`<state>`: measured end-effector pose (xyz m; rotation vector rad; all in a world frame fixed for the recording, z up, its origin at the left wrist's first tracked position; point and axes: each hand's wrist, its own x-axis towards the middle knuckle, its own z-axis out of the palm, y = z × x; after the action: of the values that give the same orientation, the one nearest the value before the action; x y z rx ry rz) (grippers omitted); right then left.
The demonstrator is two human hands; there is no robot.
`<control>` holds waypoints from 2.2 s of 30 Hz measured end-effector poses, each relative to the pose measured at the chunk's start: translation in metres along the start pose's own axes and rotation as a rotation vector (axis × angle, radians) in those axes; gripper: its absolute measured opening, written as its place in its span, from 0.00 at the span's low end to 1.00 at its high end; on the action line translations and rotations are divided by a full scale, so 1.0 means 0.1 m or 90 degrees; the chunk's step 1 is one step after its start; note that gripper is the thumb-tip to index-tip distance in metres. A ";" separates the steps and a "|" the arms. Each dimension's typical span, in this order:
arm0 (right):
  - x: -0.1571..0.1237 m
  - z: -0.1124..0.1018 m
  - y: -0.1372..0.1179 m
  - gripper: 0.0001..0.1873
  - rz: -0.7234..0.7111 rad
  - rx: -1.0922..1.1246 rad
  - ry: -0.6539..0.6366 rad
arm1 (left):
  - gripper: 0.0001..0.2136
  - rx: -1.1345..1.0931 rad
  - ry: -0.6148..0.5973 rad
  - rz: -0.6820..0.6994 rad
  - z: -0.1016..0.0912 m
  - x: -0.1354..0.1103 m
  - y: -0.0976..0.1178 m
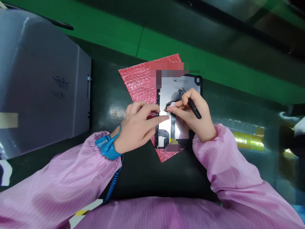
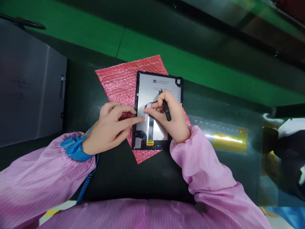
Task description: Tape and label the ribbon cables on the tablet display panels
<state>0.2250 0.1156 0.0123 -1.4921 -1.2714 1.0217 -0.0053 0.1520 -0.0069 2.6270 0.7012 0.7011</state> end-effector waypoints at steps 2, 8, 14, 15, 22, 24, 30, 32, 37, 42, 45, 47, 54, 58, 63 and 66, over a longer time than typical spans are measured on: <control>0.00 0.01 0.00 0.29 -0.010 -0.028 0.006 | 0.18 0.026 -0.006 -0.011 0.03 -0.01 0.03; 0.19 0.00 0.03 0.30 -0.077 -0.097 0.048 | 0.15 0.077 -0.032 -0.001 0.08 -0.02 0.04; 0.37 -0.20 0.04 0.25 -0.126 -0.154 0.225 | 0.19 0.088 -0.056 0.085 0.07 -0.05 0.01; 0.31 -0.28 0.05 0.22 -0.128 -0.161 0.247 | 0.23 0.077 -0.081 0.122 0.07 -0.06 0.03; -0.82 -1.13 0.41 0.21 -0.032 -0.420 0.297 | 0.37 0.098 -0.226 0.128 0.10 -0.08 0.17; -1.17 -1.35 0.57 0.21 0.002 -0.504 0.306 | 0.36 0.116 -0.229 0.100 0.14 0.04 0.16; -1.72 -1.65 0.86 0.18 0.120 -0.497 0.436 | 0.36 0.210 -0.160 -0.118 0.41 1.08 -0.13; -1.71 -1.65 0.88 0.20 0.114 -0.474 0.462 | 0.37 0.236 -0.080 -0.269 0.53 1.57 -0.24; -1.53 -1.59 0.88 0.22 0.066 -0.545 0.475 | 0.35 0.218 0.036 -0.367 0.83 2.30 -0.05; -1.34 -1.65 0.90 0.21 0.006 -0.504 0.421 | 0.36 0.140 -0.201 0.099 1.20 1.86 0.68; -1.19 -1.73 0.86 0.22 -0.045 -0.388 0.392 | 0.37 0.125 -0.255 0.225 1.31 1.40 0.96; -1.09 -1.79 0.83 0.21 -0.052 -0.213 0.427 | 0.35 0.129 -0.270 0.256 1.28 1.17 1.01; -0.98 -2.04 0.76 0.27 -0.009 0.122 0.535 | 0.28 0.113 -0.252 0.225 1.03 1.02 0.79; -1.18 -2.06 0.75 0.21 0.057 0.092 0.519 | 0.28 0.099 -0.234 0.230 1.04 1.04 0.79; -1.36 -2.00 0.67 0.26 0.102 0.041 0.479 | 0.24 0.078 -0.226 0.242 1.03 1.06 0.80; -1.38 -1.92 0.60 0.28 0.130 0.013 0.471 | 0.24 0.067 -0.251 0.247 1.01 1.08 0.80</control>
<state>0.4061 -0.0478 0.0084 -1.7741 -0.5888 0.5058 0.1604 0.1255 -0.0153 2.9049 0.1195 0.2230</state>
